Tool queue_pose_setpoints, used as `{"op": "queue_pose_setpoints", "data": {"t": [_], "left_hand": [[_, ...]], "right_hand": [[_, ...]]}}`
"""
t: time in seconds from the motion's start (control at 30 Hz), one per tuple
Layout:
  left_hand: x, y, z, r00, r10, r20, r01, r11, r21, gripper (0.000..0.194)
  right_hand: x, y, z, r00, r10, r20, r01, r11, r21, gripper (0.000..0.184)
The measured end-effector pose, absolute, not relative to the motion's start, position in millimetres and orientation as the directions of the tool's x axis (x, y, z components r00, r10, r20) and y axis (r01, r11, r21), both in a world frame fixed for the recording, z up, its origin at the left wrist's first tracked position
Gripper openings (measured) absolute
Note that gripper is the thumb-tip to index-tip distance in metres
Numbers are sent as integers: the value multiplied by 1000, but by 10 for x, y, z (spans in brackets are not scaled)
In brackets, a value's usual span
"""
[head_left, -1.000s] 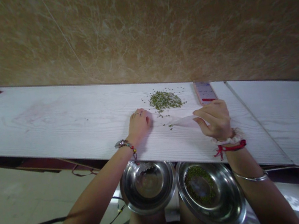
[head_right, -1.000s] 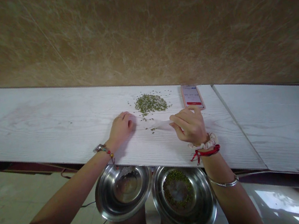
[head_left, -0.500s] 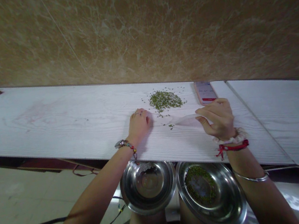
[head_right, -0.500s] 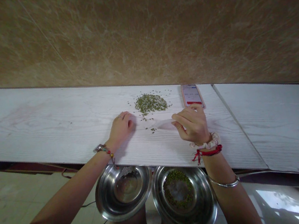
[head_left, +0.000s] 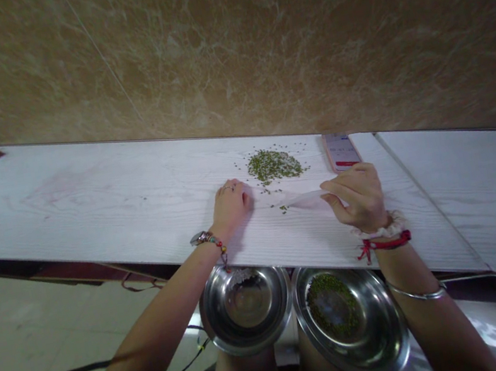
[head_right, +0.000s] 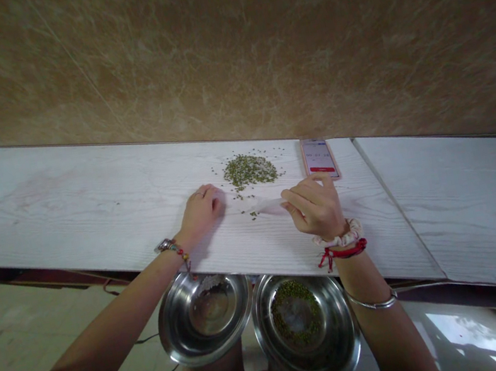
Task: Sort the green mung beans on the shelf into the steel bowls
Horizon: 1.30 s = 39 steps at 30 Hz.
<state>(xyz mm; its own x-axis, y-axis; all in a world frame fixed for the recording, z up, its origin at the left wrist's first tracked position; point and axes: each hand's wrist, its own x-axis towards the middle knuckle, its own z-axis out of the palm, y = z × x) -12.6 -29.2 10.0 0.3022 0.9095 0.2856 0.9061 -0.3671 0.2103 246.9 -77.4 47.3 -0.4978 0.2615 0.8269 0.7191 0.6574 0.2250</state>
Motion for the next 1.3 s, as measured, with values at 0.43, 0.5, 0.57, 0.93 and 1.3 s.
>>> {"op": "queue_pose_setpoints", "data": {"t": [0.43,0.5,0.57,0.93,1.3], "left_hand": [[-128,-282,79,297,906,303,906,-367,210,27],[-131,-281,67,292,904,313,907,-366,210,27],[-133,-277,59,291,905,311,908,-364,208,26],[-130,-279,80,299,904,306,910,-367,193,26],[-126,-280,70,280,909,307,911,-353,213,30]], "right_hand": [[2430,-778,496,-523,239,818,714,647,268,5],[2426,-776,494,-516,246,821,735,619,276,5],[2430,-775,493,-507,240,828,741,613,276,5],[2457,-781,488,-517,241,821,708,659,252,6],[2440,-777,470,-528,275,803,729,632,263,5]]}}
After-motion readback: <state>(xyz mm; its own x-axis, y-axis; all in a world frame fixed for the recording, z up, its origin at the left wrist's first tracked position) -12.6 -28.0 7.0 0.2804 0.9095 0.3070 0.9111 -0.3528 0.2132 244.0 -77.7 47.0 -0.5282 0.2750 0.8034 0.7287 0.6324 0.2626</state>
